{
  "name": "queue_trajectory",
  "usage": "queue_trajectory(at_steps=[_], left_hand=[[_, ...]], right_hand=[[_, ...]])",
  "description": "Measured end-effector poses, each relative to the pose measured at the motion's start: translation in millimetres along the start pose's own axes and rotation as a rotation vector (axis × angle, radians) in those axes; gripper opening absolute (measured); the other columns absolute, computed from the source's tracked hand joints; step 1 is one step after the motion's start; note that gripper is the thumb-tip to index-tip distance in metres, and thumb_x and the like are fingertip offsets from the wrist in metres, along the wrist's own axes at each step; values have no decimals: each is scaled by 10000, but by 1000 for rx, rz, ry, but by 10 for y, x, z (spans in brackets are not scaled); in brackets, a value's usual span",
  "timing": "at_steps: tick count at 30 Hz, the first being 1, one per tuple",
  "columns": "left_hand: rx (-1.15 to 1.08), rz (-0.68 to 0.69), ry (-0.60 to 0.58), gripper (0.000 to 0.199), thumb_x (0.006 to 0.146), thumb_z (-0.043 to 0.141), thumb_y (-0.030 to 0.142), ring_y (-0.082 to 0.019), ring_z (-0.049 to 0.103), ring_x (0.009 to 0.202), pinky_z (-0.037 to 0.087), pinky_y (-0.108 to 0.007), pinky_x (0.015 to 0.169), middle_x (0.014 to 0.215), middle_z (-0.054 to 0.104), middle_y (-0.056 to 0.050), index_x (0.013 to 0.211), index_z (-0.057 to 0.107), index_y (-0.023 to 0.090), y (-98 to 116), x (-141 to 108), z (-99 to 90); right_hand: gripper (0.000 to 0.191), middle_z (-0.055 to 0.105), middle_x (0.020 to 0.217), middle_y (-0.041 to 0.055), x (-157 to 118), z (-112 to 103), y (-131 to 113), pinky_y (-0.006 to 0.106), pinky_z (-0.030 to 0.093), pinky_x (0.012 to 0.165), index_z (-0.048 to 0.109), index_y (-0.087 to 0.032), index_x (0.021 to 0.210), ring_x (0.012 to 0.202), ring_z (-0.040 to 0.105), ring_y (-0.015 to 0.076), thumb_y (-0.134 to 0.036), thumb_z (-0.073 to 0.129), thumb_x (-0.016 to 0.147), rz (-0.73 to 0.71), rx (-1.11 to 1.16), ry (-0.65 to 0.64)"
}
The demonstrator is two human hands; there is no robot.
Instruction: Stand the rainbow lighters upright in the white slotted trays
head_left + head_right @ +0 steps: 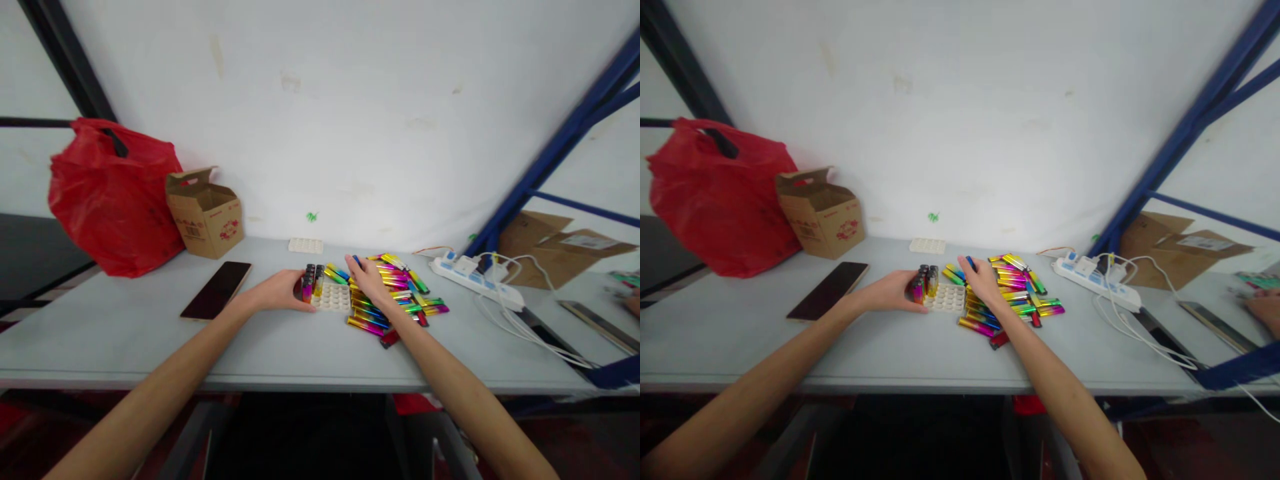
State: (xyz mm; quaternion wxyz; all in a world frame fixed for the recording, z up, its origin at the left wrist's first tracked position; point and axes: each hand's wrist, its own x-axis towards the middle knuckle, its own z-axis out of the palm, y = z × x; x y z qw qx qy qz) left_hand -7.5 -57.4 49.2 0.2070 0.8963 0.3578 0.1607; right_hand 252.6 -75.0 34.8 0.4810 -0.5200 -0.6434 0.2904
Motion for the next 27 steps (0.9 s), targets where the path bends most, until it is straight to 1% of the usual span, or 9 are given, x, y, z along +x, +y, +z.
queue_trajectory(at_steps=[3, 7, 10, 13, 16, 19, 21, 24, 27], left_hand=[[-16, 6, -1, 758, 630, 790, 679, -296, 691, 980, 523, -353, 858, 1140, 738, -88, 1186, 643, 185, 3, 0, -2], [-4, -5, -5, 763, 634, 795, 675, -291, 691, 964, 527, -353, 850, 1126, 739, -94, 1189, 641, 174, 1, 4, 3], [-1, -7, 0, 757, 624, 802, 665, -293, 691, 971, 526, -352, 863, 1133, 740, -92, 1183, 647, 179, 9, 4, 3], [-20, -6, -4, 740, 631, 799, 652, -300, 691, 997, 520, -356, 888, 1152, 739, -92, 1183, 648, 183, 26, -2, -6], [-40, -12, -19, 746, 637, 797, 648, -310, 689, 1023, 520, -364, 897, 1180, 733, -100, 1197, 640, 180, 41, -10, -20], [-52, -17, -23, 752, 637, 796, 645, -312, 688, 1027, 525, -363, 878, 1185, 732, -99, 1207, 637, 183, 43, -14, -26], [-55, -17, -19, 749, 632, 797, 641, -311, 687, 1024, 524, -361, 873, 1180, 733, -95, 1206, 638, 186, 37, -13, -24], [-48, -15, -17, 746, 634, 795, 645, -307, 687, 1017, 522, -361, 875, 1171, 735, -98, 1198, 641, 181, 26, -6, -16], [-31, -4, -17, 767, 632, 794, 663, -311, 689, 1016, 520, -365, 888, 1167, 735, -103, 1205, 638, 177, 23, 0, -10]], right_hand=[[519, 292, 536, -50, -11, 9, -1, 276, 214, 533, 362, -217, 550, 536, 328, 111, -573, 493, 905, -93, -203, 96], [395, 339, 552, -46, -35, 26, -50, 274, 243, 561, 382, -218, 588, 564, 377, 123, -435, 451, 911, -150, -268, 119], [399, 438, 579, -40, -64, 44, -109, 268, 284, 581, 445, -218, 655, 585, 420, 133, -484, 429, 952, -170, -275, 116], [430, 509, 614, -34, -106, 65, -170, 262, 305, 585, 502, -219, 728, 598, 457, 138, -551, 408, 984, -178, -256, 41], [474, 470, 593, -34, -139, 86, -220, 265, 285, 573, 466, -218, 679, 593, 433, 135, -580, 414, 982, -194, -266, -6], [495, 369, 550, -35, -140, 95, -237, 276, 238, 557, 381, -216, 590, 576, 369, 127, -546, 452, 952, -194, -300, 27], [457, 337, 543, -36, -126, 88, -228, 280, 222, 553, 352, -219, 572, 571, 353, 125, -487, 458, 927, -181, -302, 46], [391, 354, 558, -35, -108, 66, -205, 281, 236, 563, 362, -222, 592, 576, 377, 129, -429, 446, 912, -174, -285, 64], [399, 397, 579, -36, -116, 47, -211, 281, 257, 579, 397, -224, 642, 585, 405, 137, -468, 443, 954, -180, -280, 95]])
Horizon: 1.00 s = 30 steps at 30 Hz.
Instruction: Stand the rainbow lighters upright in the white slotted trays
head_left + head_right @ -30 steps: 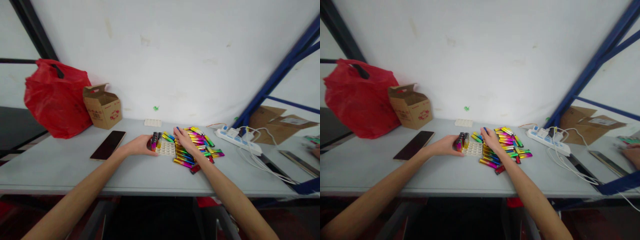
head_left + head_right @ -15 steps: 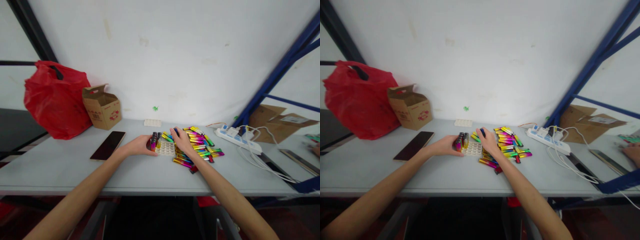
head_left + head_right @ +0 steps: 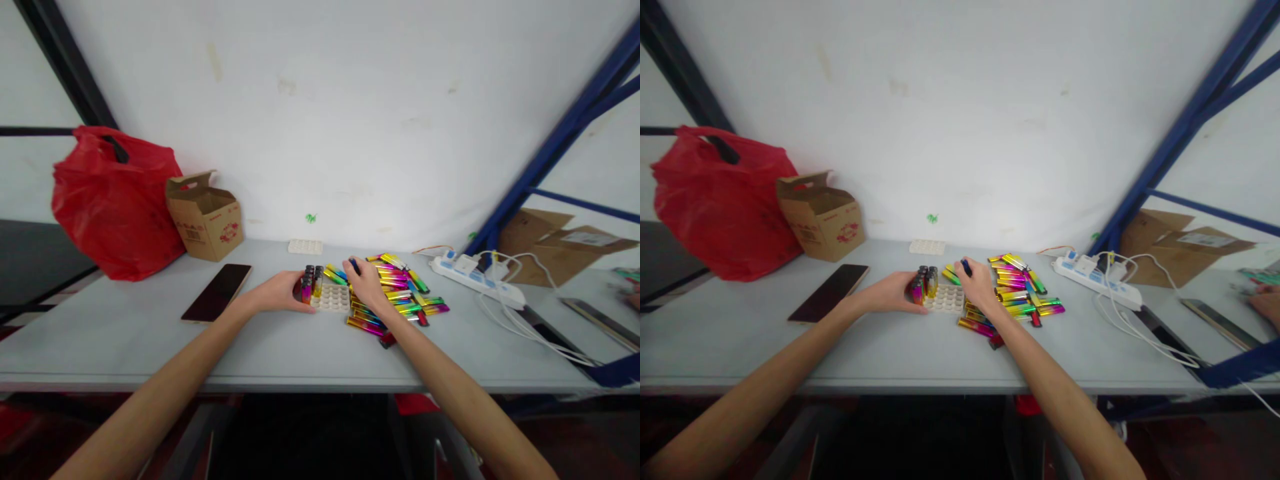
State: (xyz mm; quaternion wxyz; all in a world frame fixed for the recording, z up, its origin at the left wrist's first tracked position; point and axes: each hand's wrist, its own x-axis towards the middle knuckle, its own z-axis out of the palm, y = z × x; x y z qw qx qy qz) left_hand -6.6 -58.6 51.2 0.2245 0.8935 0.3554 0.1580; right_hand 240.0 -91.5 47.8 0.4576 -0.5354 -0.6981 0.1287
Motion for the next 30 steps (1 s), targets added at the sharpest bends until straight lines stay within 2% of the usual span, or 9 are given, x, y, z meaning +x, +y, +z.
queue_trajectory(at_steps=[4, 8, 10, 14, 18, 21, 25, 28, 30], left_hand=[[14, 3, 5, 775, 637, 790, 672, -314, 691, 1020, 522, -359, 887, 1165, 734, -102, 1207, 635, 170, 1, -3, -1], [17, -5, -10, 795, 641, 773, 694, -318, 689, 1028, 523, -361, 878, 1182, 729, -105, 1218, 625, 168, -11, -5, -3], [13, -3, -14, 794, 644, 773, 691, -316, 687, 1030, 519, -362, 885, 1187, 728, -106, 1224, 622, 171, -19, -4, -1], [4, 2, 4, 795, 634, 787, 676, -313, 688, 1021, 512, -361, 888, 1186, 731, -105, 1228, 629, 172, -23, -5, 4], [12, -7, 6, 759, 629, 783, 684, -291, 692, 959, 515, -344, 838, 1137, 741, -83, 1188, 653, 187, -11, -10, 5], [20, -6, 9, 737, 626, 778, 693, -275, 690, 906, 511, -331, 790, 1073, 748, -68, 1153, 665, 191, 5, -11, 0], [26, -2, 6, 722, 636, 770, 697, -257, 685, 838, 501, -317, 728, 1002, 750, -58, 1137, 660, 190, 12, -12, -3], [30, 7, 11, 712, 639, 767, 696, -264, 689, 844, 505, -326, 739, 1005, 753, -63, 1125, 658, 187, -7, -10, 6], [26, 2, 14, 717, 633, 771, 690, -280, 695, 884, 514, -336, 764, 1037, 755, -73, 1130, 656, 187, -22, -7, 13]], right_hand=[[385, 524, 672, -17, -25, -20, -63, 278, 325, 622, 480, -231, 779, 641, 486, 156, -514, 386, 1022, -58, 9, -98], [401, 587, 812, 36, -40, -7, -111, 288, 379, 722, 513, -227, 791, 785, 536, 180, -513, 379, 1038, -227, -57, -170], [430, 570, 750, 20, -49, 13, -113, 287, 363, 692, 502, -228, 750, 723, 516, 170, -535, 396, 1031, -257, -92, -223], [483, 530, 569, -27, -83, 61, -113, 280, 301, 583, 475, -230, 691, 536, 454, 138, -570, 396, 1025, -165, -40, -296], [437, 626, 597, -17, -102, 91, -105, 269, 333, 569, 529, -233, 745, 524, 531, 141, -569, 445, 1010, -147, 33, -371], [395, 658, 653, 9, -87, 113, -65, 275, 345, 584, 574, -228, 806, 562, 569, 158, -545, 465, 1014, -216, -58, -441], [372, 673, 744, 56, -84, 183, -42, 296, 309, 588, 614, -222, 882, 640, 583, 190, -538, 470, 1017, -314, -283, -400], [359, 667, 740, 58, -114, 236, -89, 301, 296, 578, 634, -231, 934, 637, 578, 198, -544, 478, 1011, -301, -382, -375], [384, 660, 725, 53, -126, 234, -122, 298, 306, 585, 643, -239, 900, 636, 578, 195, -571, 480, 1001, -293, -413, -383]])
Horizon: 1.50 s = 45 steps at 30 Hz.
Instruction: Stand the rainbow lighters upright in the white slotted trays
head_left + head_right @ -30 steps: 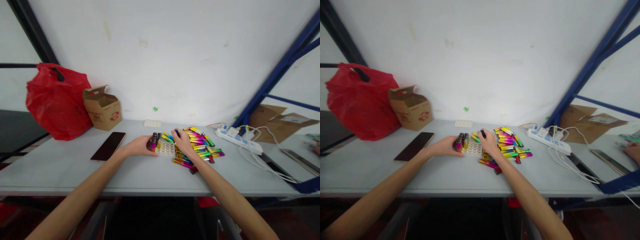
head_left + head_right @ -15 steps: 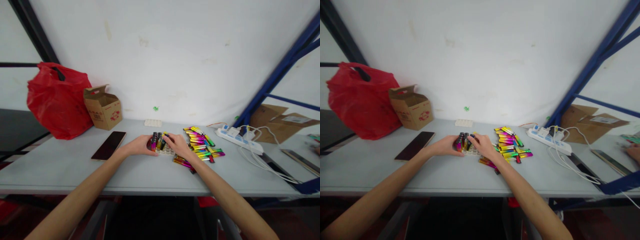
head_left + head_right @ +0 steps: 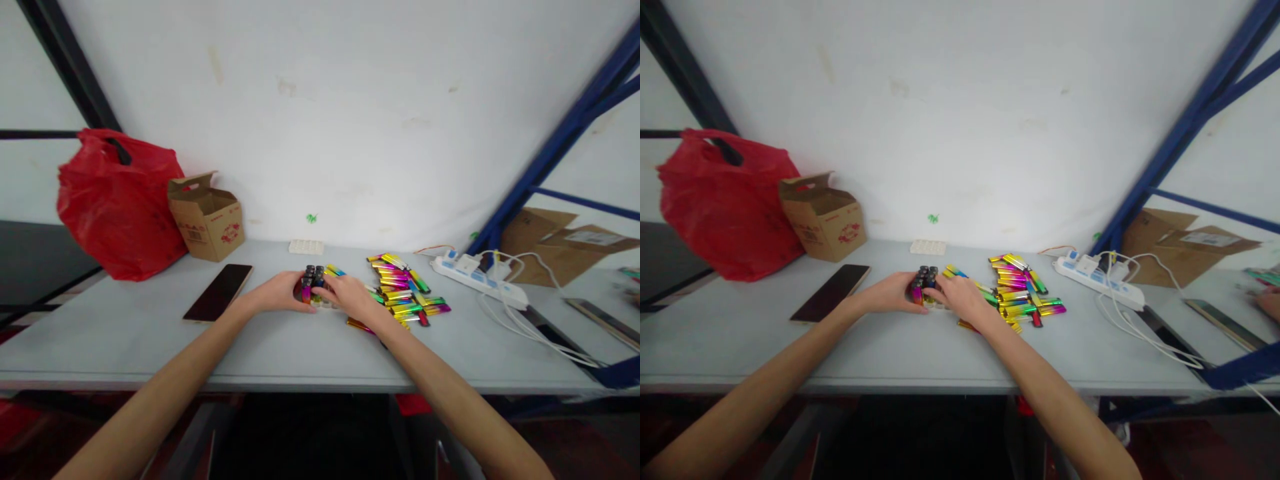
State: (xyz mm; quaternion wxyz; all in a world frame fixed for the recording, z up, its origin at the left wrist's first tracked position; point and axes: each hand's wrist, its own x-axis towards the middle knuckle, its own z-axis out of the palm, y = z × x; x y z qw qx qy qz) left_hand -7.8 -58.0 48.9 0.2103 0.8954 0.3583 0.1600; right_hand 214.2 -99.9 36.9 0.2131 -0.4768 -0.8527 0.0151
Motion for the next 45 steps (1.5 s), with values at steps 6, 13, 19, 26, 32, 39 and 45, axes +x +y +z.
queue_trajectory(at_steps=[6, 13, 19, 26, 32, 39, 45], left_hand=[[-6, -6, -3, 740, 629, 784, 673, -309, 692, 993, 525, -364, 868, 1141, 742, -94, 1164, 642, 182, 9, 6, -11], [32, -53, -23, 753, 618, 772, 703, -323, 691, 984, 528, -363, 829, 1122, 738, -107, 1137, 636, 175, 46, 0, -31], [26, -63, -29, 756, 616, 767, 705, -319, 691, 959, 521, -354, 781, 1084, 744, -109, 1133, 639, 169, 50, -3, -37], [36, -58, -28, 761, 613, 766, 713, -316, 687, 948, 516, -343, 753, 1071, 743, -98, 1134, 636, 172, 42, 5, -33], [16, -58, -11, 743, 605, 777, 692, -312, 685, 950, 520, -343, 770, 1069, 743, -88, 1126, 651, 178, 24, 8, -21], [13, -58, -4, 757, 596, 789, 685, -322, 689, 964, 521, -351, 795, 1076, 749, -90, 1140, 658, 176, 37, 4, -26], [-7, -36, -16, 771, 614, 790, 668, -321, 682, 1014, 520, -354, 834, 1135, 740, -101, 1187, 646, 172, 8, 7, -12]], right_hand=[[419, 673, 828, 65, -11, -184, 386, 286, 387, 729, 642, -228, 914, 791, 619, 200, -488, 351, 1066, 100, -66, 121], [297, 651, 1191, 209, -179, -367, 1375, 369, 402, 993, 665, -106, 1170, 1140, 580, 290, -195, 442, 995, 520, -271, 223], [286, 717, 1108, 207, -283, -470, 1583, 343, 432, 895, 688, -112, 1141, 1070, 647, 288, -290, 527, 986, 745, -270, 68], [228, 761, 1002, 105, -226, -468, 1555, 288, 448, 795, 708, -151, 1094, 880, 679, 211, -269, 660, 906, 584, -121, 103], [248, 774, 957, 96, -166, -479, 1432, 270, 448, 795, 747, -156, 1069, 851, 686, 203, -322, 601, 957, 365, -76, 187], [377, 761, 873, 70, -66, -330, 1030, 273, 449, 729, 766, -189, 1015, 763, 665, 195, -443, 488, 997, 277, 163, 324], [511, 543, 591, -20, 34, -110, 678, 251, 351, 529, 660, -170, 766, 548, 469, 134, -671, 598, 849, 369, 603, 307]])
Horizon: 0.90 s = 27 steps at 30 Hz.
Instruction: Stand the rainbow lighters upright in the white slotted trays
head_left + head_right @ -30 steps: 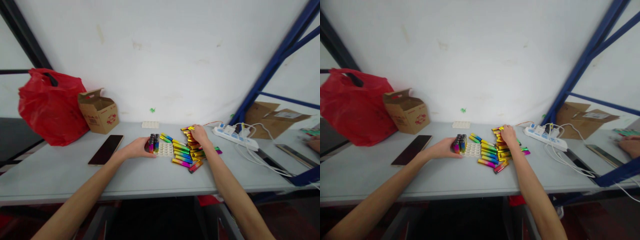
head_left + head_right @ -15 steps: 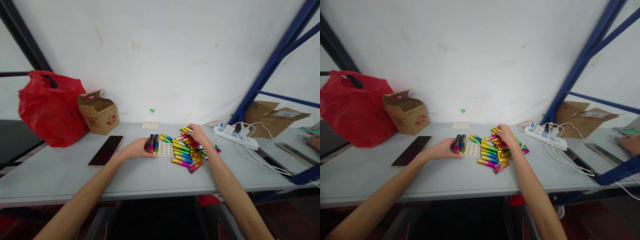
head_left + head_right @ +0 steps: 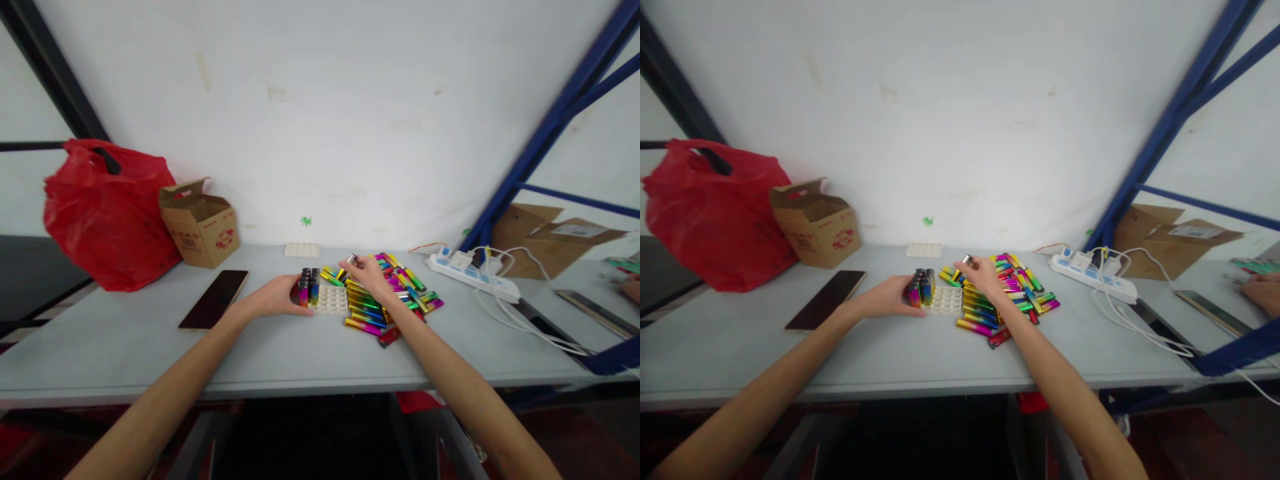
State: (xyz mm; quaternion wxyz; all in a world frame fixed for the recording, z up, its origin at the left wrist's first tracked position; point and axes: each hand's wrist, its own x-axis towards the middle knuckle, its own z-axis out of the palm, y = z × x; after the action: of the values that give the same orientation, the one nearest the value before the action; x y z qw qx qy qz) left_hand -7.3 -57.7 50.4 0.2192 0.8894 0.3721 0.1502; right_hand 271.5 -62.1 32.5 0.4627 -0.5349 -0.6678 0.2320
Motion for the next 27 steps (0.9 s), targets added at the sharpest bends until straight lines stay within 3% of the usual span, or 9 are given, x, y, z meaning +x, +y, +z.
queue_trajectory(at_steps=[3, 6, 8, 10, 13, 15, 20, 24, 27], left_hand=[[-17, 26, 7, 770, 623, 798, 653, -318, 675, 1049, 514, -362, 884, 1199, 726, -103, 1209, 636, 182, -13, 2, 4], [-9, 13, 0, 767, 622, 794, 667, -316, 680, 1031, 517, -363, 877, 1189, 727, -110, 1185, 639, 169, -7, 1, 0], [-6, 6, -11, 769, 627, 790, 675, -314, 683, 1022, 521, -361, 869, 1179, 729, -113, 1179, 636, 163, 1, -1, -3], [-15, 15, -15, 770, 635, 792, 672, -311, 684, 1029, 523, -359, 875, 1186, 728, -110, 1191, 629, 166, 7, -3, -5], [-26, 24, -8, 767, 634, 795, 664, -314, 688, 1030, 522, -368, 888, 1190, 729, -104, 1203, 631, 177, 5, -3, -3], [-20, 25, -1, 767, 629, 793, 666, -320, 689, 1025, 521, -376, 890, 1183, 733, -101, 1202, 637, 179, 0, -3, 0], [-5, 27, 5, 768, 630, 782, 683, -320, 693, 1024, 523, -366, 875, 1177, 737, -94, 1194, 636, 182, -22, 0, 12], [7, 30, 13, 771, 624, 784, 683, -317, 691, 1028, 520, -368, 889, 1175, 736, -93, 1195, 635, 187, -44, 8, 22], [9, 25, 13, 772, 622, 783, 677, -322, 689, 1030, 522, -377, 889, 1177, 736, -98, 1197, 640, 183, -34, 8, 16]], right_hand=[[568, 500, 602, -22, -53, 61, -135, 259, 386, 580, 561, -191, 697, 584, 469, 134, -702, 455, 922, -47, 98, -47], [507, 549, 667, -17, -121, 88, -258, 272, 461, 677, 532, -207, 790, 645, 534, 141, -659, 399, 976, -82, 290, -193], [441, 502, 646, -49, -165, 117, -313, 267, 470, 632, 513, -225, 879, 580, 499, 127, -650, 436, 970, -41, 433, -279], [420, 389, 618, -85, -198, 155, -347, 230, 397, 504, 486, -244, 915, 482, 371, 100, -663, 491, 940, 45, 522, -313], [485, 274, 605, -91, -219, 215, -375, 207, 203, 419, 452, -237, 815, 454, 211, 80, -710, 500, 909, 156, 512, -288], [567, 241, 571, -83, -218, 251, -379, 227, 146, 431, 419, -223, 708, 457, 181, 81, -750, 412, 918, 190, 479, -271], [574, 228, 497, -64, -218, 318, -342, 267, 171, 462, 317, -229, 555, 455, 187, 89, -632, 364, 961, 231, 381, -211], [501, 266, 482, -56, -227, 335, -305, 275, 208, 473, 343, -230, 561, 456, 236, 102, -511, 324, 974, 198, 297, -194], [513, 263, 484, -62, -224, 317, -308, 272, 215, 477, 359, -226, 581, 457, 236, 102, -541, 318, 983, 176, 292, -197]])
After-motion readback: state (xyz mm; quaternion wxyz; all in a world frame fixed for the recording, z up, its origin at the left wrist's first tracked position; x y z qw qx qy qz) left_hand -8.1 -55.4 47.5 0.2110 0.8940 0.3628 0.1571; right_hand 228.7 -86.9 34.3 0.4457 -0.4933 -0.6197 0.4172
